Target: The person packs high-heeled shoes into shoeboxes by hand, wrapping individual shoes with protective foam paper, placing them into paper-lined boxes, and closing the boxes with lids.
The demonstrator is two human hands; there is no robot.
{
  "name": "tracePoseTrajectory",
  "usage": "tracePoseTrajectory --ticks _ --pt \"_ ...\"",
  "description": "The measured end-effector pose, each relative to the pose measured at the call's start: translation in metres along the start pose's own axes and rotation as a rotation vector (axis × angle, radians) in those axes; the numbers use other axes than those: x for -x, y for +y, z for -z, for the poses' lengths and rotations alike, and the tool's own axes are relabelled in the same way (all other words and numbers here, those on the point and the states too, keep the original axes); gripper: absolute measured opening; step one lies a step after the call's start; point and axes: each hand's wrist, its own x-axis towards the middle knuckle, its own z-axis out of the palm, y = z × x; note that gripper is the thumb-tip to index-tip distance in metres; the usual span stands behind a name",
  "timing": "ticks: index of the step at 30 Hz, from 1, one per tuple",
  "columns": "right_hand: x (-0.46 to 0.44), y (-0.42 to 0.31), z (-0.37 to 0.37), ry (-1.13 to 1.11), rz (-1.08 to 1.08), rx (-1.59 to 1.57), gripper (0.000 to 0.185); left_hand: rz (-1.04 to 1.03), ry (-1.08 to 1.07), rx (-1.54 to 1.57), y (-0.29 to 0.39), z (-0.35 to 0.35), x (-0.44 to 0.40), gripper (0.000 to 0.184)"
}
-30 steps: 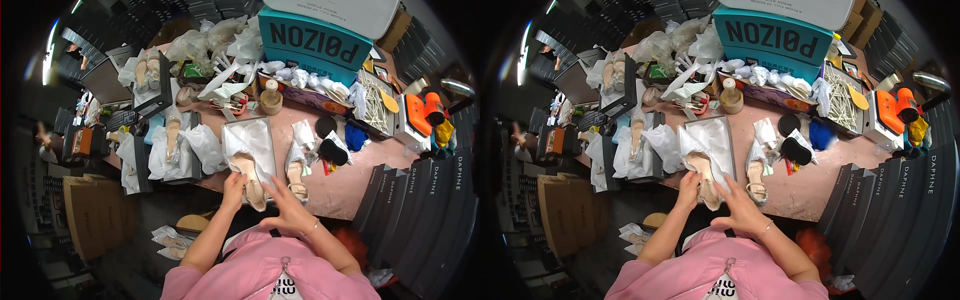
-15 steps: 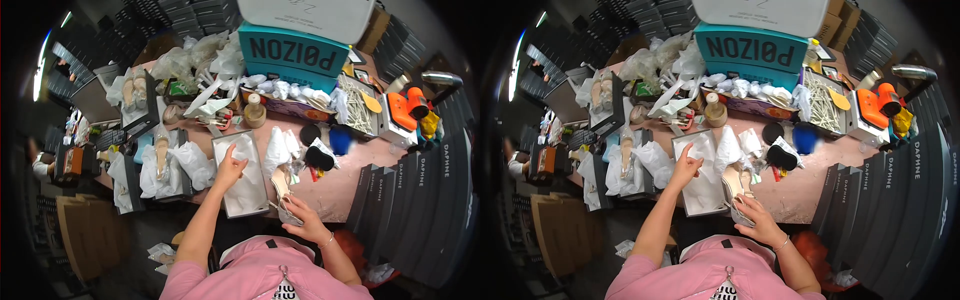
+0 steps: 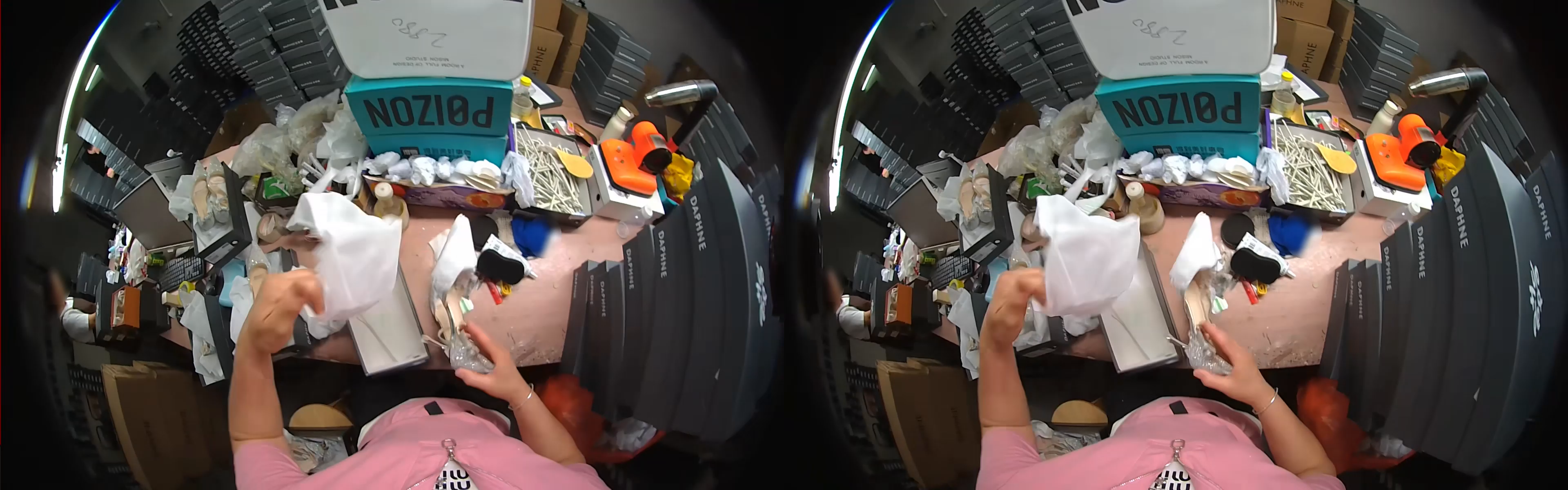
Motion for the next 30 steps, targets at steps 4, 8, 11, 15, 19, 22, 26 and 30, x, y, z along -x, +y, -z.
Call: tracePoseTrajectory --ticks 4,8,11,15,19,22,26,30 --pt "0.011 0.017 0.017 -0.002 -0.205 -0.878 0.08 0.279 -0.025 -1.097 -0.033 -0.019 -0.019 0.031" --pt "0.025 0.031 0.019 -0.083 -0.065 -1.504 0.081 0.152 0.024 -0.748 -0.05 -0.048 -0.007 0.014" --pt "0.032 0.032 0.018 -0.043 -0.053 -1.666 0.079 0.155 -0.08 -0.546 -0.071 -0.078 -0.001 0.035" --pt "0.038 0.034 0.019 -0.037 -0.037 -1.694 0.078 0.188 -0.069 -0.484 -0.087 -0.115 -0.004 0.047" --pt "0.046 0.03 0.044 -0.176 -0.039 -1.422 0.079 0.191 -0.05 -0.442 -0.093 -0.128 -0.006 0.056" --pt "0.043 -0.007 0.062 -0.242 -0.201 -1.092 0.088 0.144 -0.035 -0.408 -0.075 -0.124 0.003 0.057" --pt "0.007 -0.016 0.039 -0.164 -0.291 -0.93 0.084 0.003 -0.07 -0.358 -0.043 -0.133 0.033 0.057" --pt "-0.01 0.0 0.02 -0.088 -0.289 -0.916 0.076 0.395 0.258 -0.31 -0.068 -0.121 0.071 0.06"
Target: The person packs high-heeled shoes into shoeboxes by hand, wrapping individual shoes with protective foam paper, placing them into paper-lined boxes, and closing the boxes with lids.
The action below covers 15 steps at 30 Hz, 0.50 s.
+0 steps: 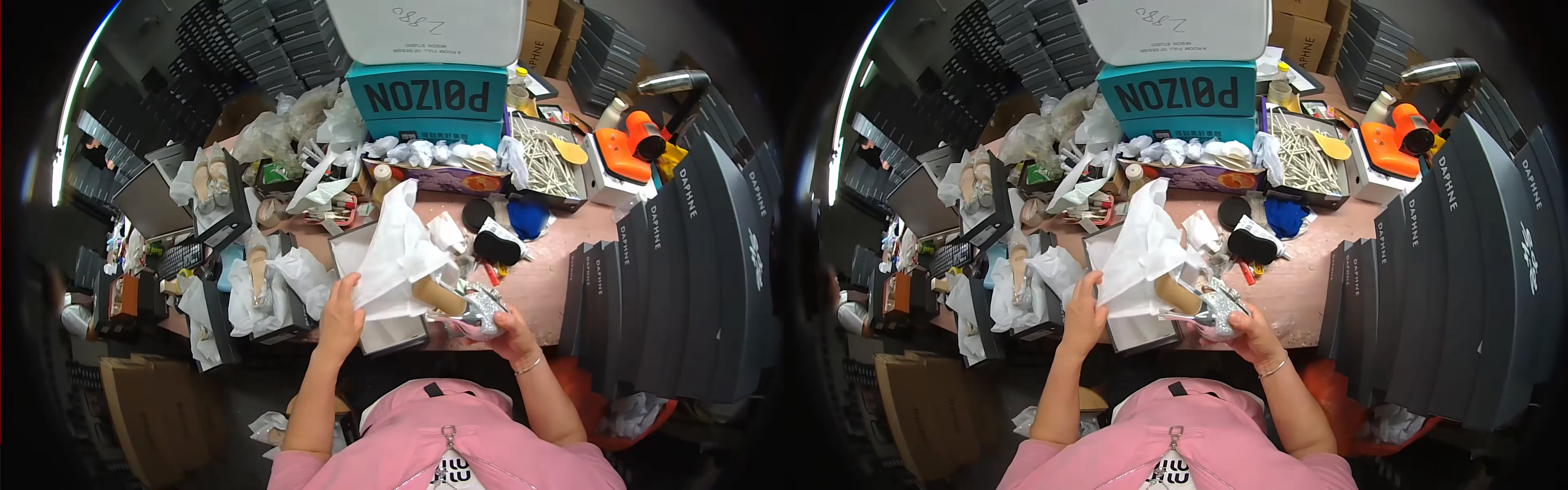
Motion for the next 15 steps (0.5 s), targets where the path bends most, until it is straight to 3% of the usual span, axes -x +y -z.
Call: tracePoseTrajectory --ticks 2,4,6,9,15 --pt "0.003 0.007 0.001 -0.096 -0.051 -0.038 0.078 -0.248 0.138 -0.614 -0.014 -0.013 0.014 0.065" --pt "0.002 0.01 0.002 -0.104 -0.1 0.021 0.08 -0.317 0.141 -0.644 0.011 -0.023 0.008 0.062" --pt "-0.001 0.011 0.002 -0.154 -0.153 -0.009 0.082 -0.445 0.05 -0.192 0.012 -0.037 -0.007 0.051" --pt "0.002 0.02 0.0 -0.14 -0.169 -0.081 0.087 -0.187 0.053 0.174 0.011 -0.038 -0.031 0.042" --pt "0.012 0.043 0.022 -0.066 -0.077 -0.512 0.086 -0.184 -0.054 0.187 0.034 -0.034 -0.023 0.043"
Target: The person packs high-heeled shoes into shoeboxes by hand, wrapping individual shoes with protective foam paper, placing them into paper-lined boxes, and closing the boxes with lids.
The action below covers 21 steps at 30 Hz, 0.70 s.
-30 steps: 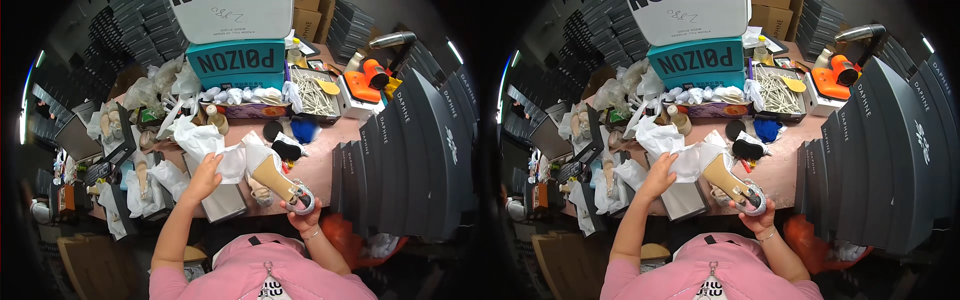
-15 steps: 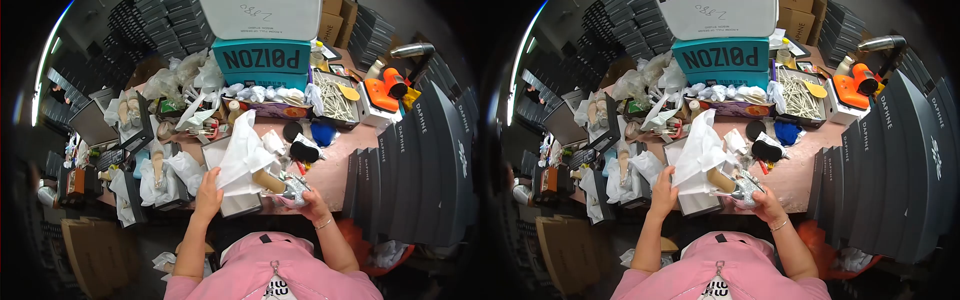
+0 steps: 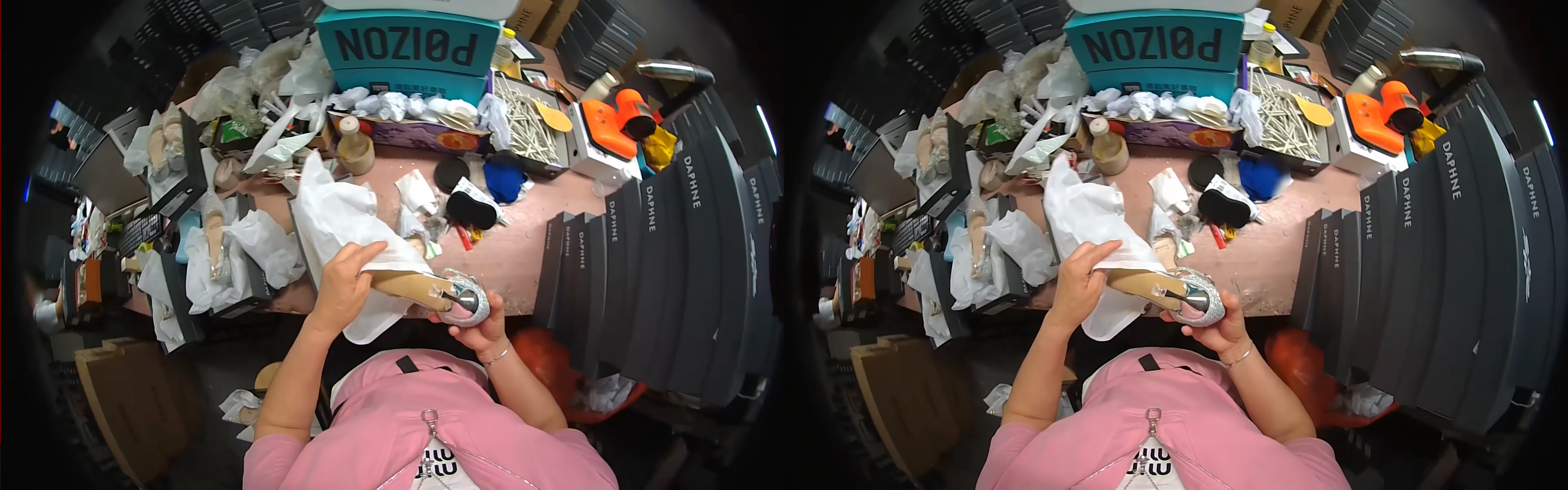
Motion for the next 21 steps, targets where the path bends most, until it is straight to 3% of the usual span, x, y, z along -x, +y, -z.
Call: tracePoseTrajectory --ticks 15,18,21 --pt "0.002 0.003 0.021 -0.097 -0.01 -0.237 0.082 0.053 0.018 0.005 0.004 -0.005 -0.003 0.024" --pt "0.004 -0.002 0.013 -0.113 -0.04 -0.126 0.083 0.094 0.061 0.109 0.012 -0.007 0.001 0.025" --pt "0.011 0.0 -0.042 0.099 -0.01 0.155 0.072 -0.052 0.043 0.0 0.046 0.001 0.007 0.037"
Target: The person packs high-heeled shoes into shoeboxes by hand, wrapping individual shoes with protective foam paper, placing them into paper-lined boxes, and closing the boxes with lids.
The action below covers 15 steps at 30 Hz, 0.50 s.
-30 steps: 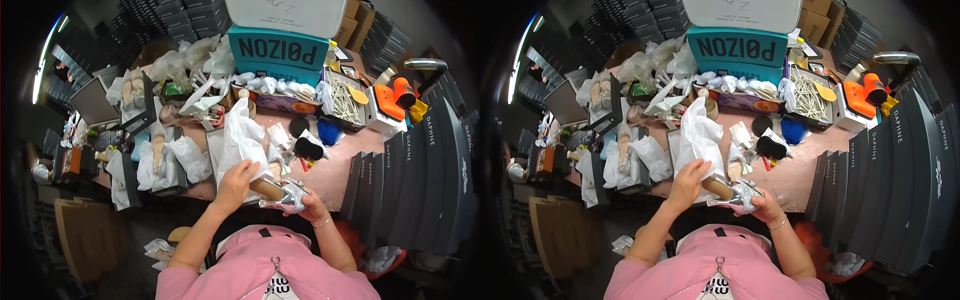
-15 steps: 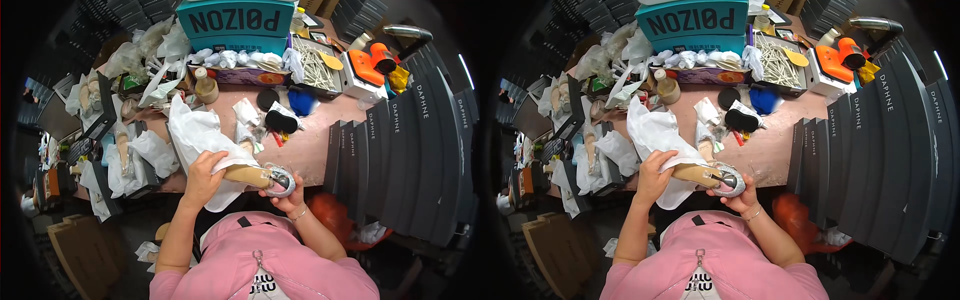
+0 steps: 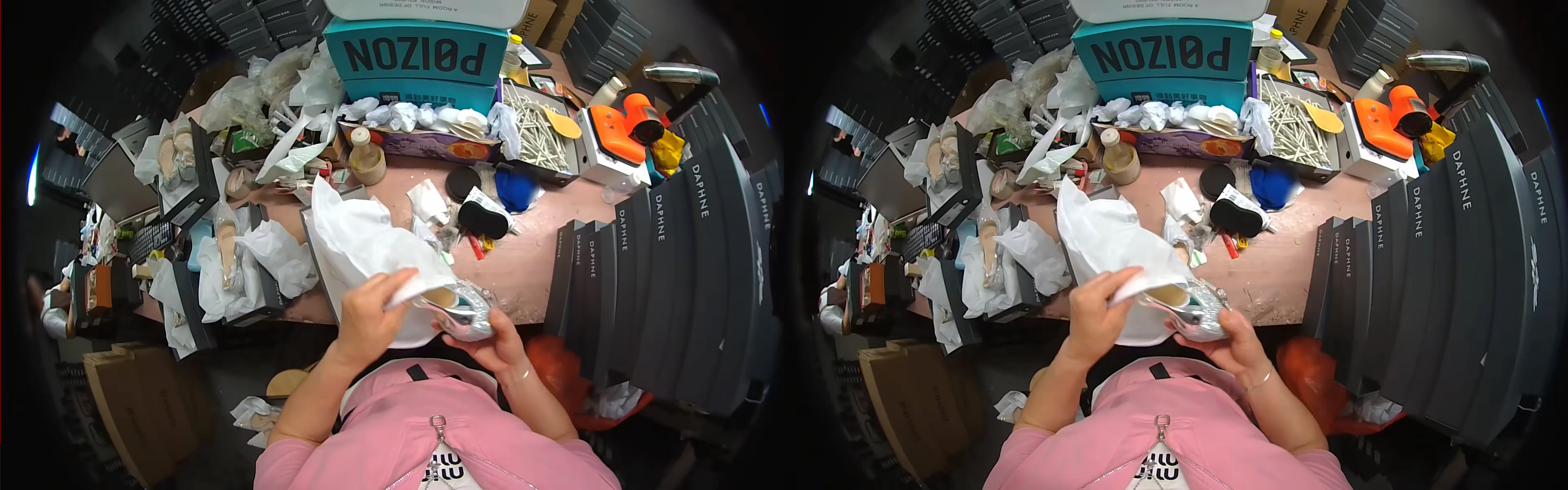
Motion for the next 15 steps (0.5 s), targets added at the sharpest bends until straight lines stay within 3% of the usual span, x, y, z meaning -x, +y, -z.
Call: tracePoseTrajectory --ticks 2,3,4,6,9,11,12,14,15 --pt "0.004 0.014 -0.049 0.23 0.219 0.053 0.063 -0.179 -0.041 -0.106 0.021 -0.012 0.009 0.044" --pt "0.004 0.019 -0.061 0.254 0.31 0.023 0.042 -0.3 -0.017 -0.057 0.024 -0.028 0.011 0.047" --pt "0.005 0.031 -0.042 0.254 0.401 0.16 0.039 -0.404 -0.037 -0.012 0.027 -0.044 0.013 0.047" --pt "0.0 0.028 -0.014 0.3 0.424 0.255 0.041 -0.475 -0.017 0.061 0.026 -0.067 0.015 0.047" --pt "0.008 -0.011 -0.016 0.165 0.443 -0.239 0.051 -0.469 -0.057 0.166 0.01 -0.087 0.024 0.046" --pt "0.02 -0.001 -0.003 0.159 0.522 -0.155 0.051 -0.382 -0.114 0.38 0.016 -0.097 0.028 0.047" --pt "0.022 0.006 0.013 0.184 0.476 0.032 0.051 -0.288 -0.133 0.458 0.023 -0.101 0.033 0.044" --pt "0.024 0.023 0.057 0.335 0.49 1.558 0.047 -0.348 -0.138 0.455 0.02 -0.112 0.031 0.043" --pt "0.023 0.023 0.06 0.37 0.465 1.296 0.047 -0.415 -0.14 0.444 0.017 -0.116 0.029 0.042"
